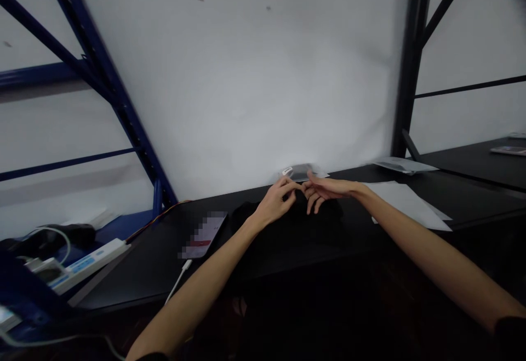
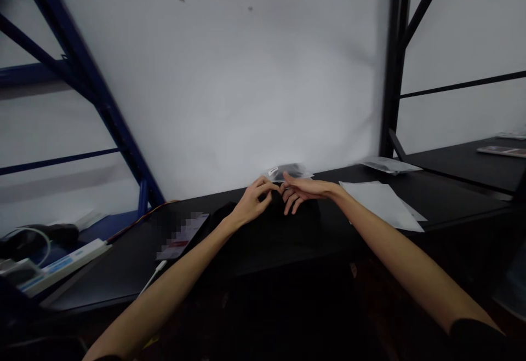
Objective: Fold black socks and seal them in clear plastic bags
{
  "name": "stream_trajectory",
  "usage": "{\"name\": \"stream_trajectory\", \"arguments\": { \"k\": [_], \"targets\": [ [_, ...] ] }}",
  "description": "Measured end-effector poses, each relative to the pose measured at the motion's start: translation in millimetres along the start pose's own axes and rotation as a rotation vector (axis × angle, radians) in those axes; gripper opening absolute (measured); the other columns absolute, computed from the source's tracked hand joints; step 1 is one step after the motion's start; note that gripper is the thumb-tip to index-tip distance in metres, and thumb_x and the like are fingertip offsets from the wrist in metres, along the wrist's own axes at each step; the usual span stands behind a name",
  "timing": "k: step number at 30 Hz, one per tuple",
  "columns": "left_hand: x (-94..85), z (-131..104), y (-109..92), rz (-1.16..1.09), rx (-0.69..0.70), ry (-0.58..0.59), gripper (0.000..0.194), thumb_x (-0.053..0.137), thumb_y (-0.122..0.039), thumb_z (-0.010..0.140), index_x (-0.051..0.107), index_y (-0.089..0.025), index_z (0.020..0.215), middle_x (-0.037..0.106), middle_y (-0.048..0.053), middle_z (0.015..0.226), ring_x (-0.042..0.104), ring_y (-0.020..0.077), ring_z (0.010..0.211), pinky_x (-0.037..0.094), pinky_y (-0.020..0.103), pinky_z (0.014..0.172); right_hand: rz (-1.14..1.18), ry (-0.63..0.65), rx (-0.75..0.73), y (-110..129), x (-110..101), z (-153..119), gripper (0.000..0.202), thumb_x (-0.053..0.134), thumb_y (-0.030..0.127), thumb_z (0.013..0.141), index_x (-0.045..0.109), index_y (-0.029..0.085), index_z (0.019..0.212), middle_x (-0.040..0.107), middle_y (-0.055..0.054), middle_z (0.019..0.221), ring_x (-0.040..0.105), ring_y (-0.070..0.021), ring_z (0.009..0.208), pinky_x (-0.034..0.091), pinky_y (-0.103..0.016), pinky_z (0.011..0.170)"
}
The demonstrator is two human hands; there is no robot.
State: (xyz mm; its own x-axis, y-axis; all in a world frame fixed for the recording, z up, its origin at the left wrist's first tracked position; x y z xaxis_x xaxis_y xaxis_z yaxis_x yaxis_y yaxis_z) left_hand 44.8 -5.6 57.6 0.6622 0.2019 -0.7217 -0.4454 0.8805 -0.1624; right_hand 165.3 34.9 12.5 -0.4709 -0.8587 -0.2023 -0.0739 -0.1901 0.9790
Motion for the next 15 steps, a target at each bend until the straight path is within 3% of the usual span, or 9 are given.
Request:
{"name": "stream_trajectory", "arguments": {
  "k": [5, 8, 12, 15],
  "targets": [
    [8.5, -1, -1, -0.183, -0.013, 0.017, 0.036, 0.05, -0.017, 0.098, 0.059, -0.028, 0.131, 0.059, 0.005, 0.112, 0.061, 0.018, 0.102, 0.055, 0.04, 0.095, -0.017, -0.068, 0.056, -3, -7, -3, 0.079, 0.026, 0.085, 0.093, 0.051, 0.018, 0.125, 0.067, -0.011, 0.098, 0.073, -0.0264, 0.089, 0.061, -0.042, 0.078],
    [15.8, -3, -3, -0.281, -0.006, 0.043, 0.045, 0.053, -0.021, 0.097, 0.049, -0.027, 0.141, 0.058, 0.007, 0.117, 0.061, 0.018, 0.103, 0.055, 0.042, 0.099, -0.087, -0.148, 0.091, -8, -15, -3, 0.071, 0.035, 0.082, 0.094, 0.05, 0.021, 0.126, 0.066, -0.01, 0.099, 0.073, -0.0243, 0.08, 0.061, -0.038, 0.067],
    [22.9, -7, -6, -0.259, -0.039, 0.097, 0.055, 0.06, -0.028, 0.095, 0.04, -0.029, 0.146, 0.055, 0.009, 0.126, 0.059, 0.0212, 0.11, 0.052, 0.048, 0.104, -0.191, -0.246, 0.101, -10, -29, -5, 0.057, 0.058, 0.067, 0.093, 0.043, 0.025, 0.128, 0.064, -0.009, 0.109, 0.07, -0.0192, 0.071, 0.057, -0.032, 0.057],
    [25.9, -8, -5, -0.179, -0.087, 0.143, 0.063, 0.067, -0.038, 0.092, 0.038, -0.033, 0.148, 0.049, 0.01, 0.135, 0.055, 0.0257, 0.119, 0.049, 0.054, 0.109, -0.262, -0.286, 0.092, -6, -36, -9, 0.061, 0.066, 0.053, 0.091, 0.034, 0.029, 0.137, 0.063, -0.007, 0.114, 0.069, -0.0168, 0.069, 0.055, -0.03, 0.057]
  ]
}}
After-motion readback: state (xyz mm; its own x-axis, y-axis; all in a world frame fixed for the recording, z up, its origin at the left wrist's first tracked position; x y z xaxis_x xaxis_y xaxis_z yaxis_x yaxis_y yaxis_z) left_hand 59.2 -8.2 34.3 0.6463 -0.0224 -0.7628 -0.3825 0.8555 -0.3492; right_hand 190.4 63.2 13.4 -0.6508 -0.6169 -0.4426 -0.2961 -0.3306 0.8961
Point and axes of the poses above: each hand's wrist, its own z-axis towards the middle knuckle, its own x-axis out of the palm, y = z × x, the point moved 8 cm from there along z, towards the middle knuckle
